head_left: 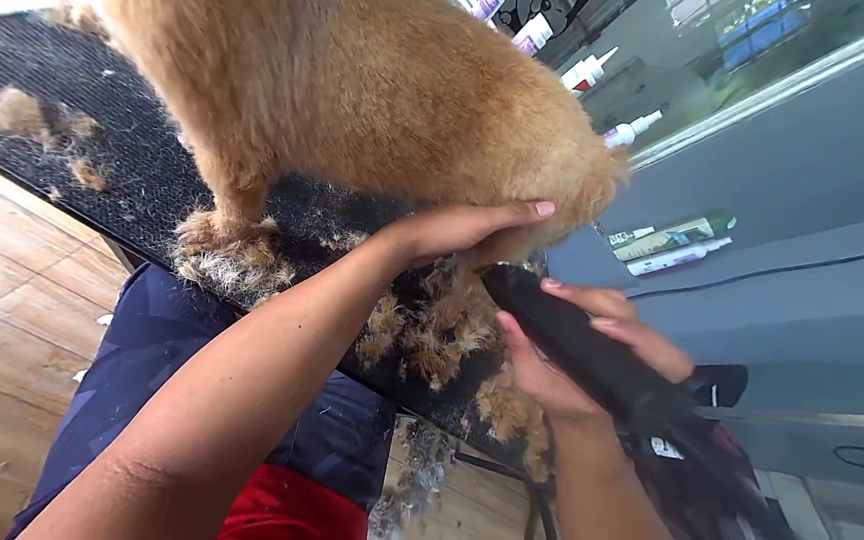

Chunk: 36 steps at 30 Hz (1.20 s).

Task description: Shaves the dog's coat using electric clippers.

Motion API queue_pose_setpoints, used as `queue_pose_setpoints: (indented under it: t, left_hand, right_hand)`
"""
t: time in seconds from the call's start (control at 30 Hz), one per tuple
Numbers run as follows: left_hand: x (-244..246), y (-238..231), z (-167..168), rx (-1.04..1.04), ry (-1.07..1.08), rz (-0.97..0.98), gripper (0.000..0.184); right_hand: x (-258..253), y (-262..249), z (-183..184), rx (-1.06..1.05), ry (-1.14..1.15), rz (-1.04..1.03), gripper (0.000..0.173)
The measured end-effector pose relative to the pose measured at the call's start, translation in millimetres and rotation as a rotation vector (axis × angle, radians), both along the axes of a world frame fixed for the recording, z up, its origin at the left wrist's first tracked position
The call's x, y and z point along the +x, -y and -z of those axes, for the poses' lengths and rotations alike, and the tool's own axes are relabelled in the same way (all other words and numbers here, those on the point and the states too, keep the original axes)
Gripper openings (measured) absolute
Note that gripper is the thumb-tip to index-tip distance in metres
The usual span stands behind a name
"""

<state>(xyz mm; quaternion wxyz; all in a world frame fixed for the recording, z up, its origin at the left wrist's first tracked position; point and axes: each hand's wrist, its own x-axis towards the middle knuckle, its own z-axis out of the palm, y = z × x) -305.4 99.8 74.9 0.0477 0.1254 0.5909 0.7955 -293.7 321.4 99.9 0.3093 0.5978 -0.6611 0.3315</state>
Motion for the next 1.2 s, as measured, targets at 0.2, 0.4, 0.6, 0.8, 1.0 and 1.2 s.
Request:
queue_pose_setpoints:
  t: [0.2,0.4,0.6,0.8,1.0,1.2]
  left_hand:
    - [-1.0,-4.5,0.2,-0.008,0.082,-0.093,0.059]
    - [-7.0,-26.2,11.9,0.247,-0.006,-0.276,0.042]
    - [-6.6,-24.1,8.3,0.262,-0.011,-0.218,0.04]
    - [-9.9,-25.6,16.9,0.285,-0.049,-0.206,0.05]
    - [-13.9,-30.6,23.1,0.278,-0.12,-0.192,0.054]
    - [-14.6,-34.6,18.9,0.274,-0.105,-0.204,0.056]
  right_hand:
    - [-10.7,-17.7,8.4,0.265,0.419,0.08,0.053]
    - [-52.1,-23.9,-63.8,-0.226,0.451,-0.21,0.068]
    - [-95.5,-2.9,-61.7,-0.188,0.509,-0.381,0.068]
    - [-110.2,-29.3,-38.4,0.12,0.784,-0.324,0.068]
    - [-126.7,-19.8,-35.7,-0.442,0.791,-0.6,0.064]
    - [-128.4,-31.6,-11.7,-0.177,0.946,-0.54,0.066]
